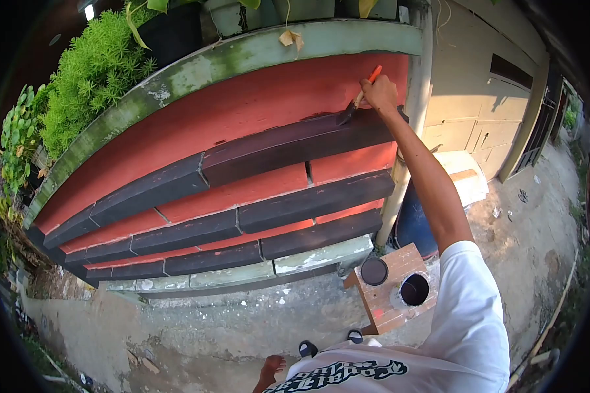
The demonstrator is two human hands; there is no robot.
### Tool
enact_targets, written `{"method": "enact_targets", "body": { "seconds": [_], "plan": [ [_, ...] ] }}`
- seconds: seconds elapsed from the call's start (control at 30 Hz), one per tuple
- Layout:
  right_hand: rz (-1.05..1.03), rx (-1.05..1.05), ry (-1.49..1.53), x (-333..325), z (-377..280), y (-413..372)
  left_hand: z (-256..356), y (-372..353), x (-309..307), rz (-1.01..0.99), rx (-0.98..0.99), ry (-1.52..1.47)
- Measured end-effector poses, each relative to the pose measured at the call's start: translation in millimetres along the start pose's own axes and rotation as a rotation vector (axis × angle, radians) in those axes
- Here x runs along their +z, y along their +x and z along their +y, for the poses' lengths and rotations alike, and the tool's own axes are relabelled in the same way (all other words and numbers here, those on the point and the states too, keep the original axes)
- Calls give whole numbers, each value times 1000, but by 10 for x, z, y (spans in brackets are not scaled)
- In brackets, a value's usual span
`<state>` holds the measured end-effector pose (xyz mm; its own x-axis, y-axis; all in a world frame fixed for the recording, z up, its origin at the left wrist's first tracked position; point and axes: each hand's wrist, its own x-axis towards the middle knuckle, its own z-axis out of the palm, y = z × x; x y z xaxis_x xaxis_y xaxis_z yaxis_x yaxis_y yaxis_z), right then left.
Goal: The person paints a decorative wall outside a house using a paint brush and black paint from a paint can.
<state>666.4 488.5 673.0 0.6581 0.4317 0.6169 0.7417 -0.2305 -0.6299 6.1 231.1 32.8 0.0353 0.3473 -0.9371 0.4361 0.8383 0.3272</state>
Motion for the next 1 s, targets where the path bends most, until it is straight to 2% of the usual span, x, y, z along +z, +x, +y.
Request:
{"method": "enact_targets", "body": {
  "seconds": [0.13,0.27,0.33,0.43,0.57,0.6,0.63,0.7,0.8,0.9,1.0],
  "plan": [
    [17,34,-52,-377,363,229,245,-61,102,-8,142,6],
    [88,2,-165,-588,872,538,410,-86,265,4,169,5],
    [56,11,-110,-792,917,585,432,-99,338,-11,184,-20],
    [122,-57,-196,-918,1026,771,375,-80,453,12,169,19],
    [72,-26,-16,-939,993,725,250,14,549,-12,92,12],
    [56,-28,68,-838,1026,696,235,-16,587,-2,89,30],
    [-17,25,286,-737,1021,624,234,-45,621,9,87,48],
    [-38,28,324,-622,1080,553,264,-85,687,14,74,56],
    [-27,-63,92,-728,1379,708,340,-119,788,3,98,32],
    [39,-90,-27,-1103,1255,688,406,-39,892,-5,128,6],
    [56,-61,136,-1050,1251,745,463,8,940,-24,138,1]
  ]
}}
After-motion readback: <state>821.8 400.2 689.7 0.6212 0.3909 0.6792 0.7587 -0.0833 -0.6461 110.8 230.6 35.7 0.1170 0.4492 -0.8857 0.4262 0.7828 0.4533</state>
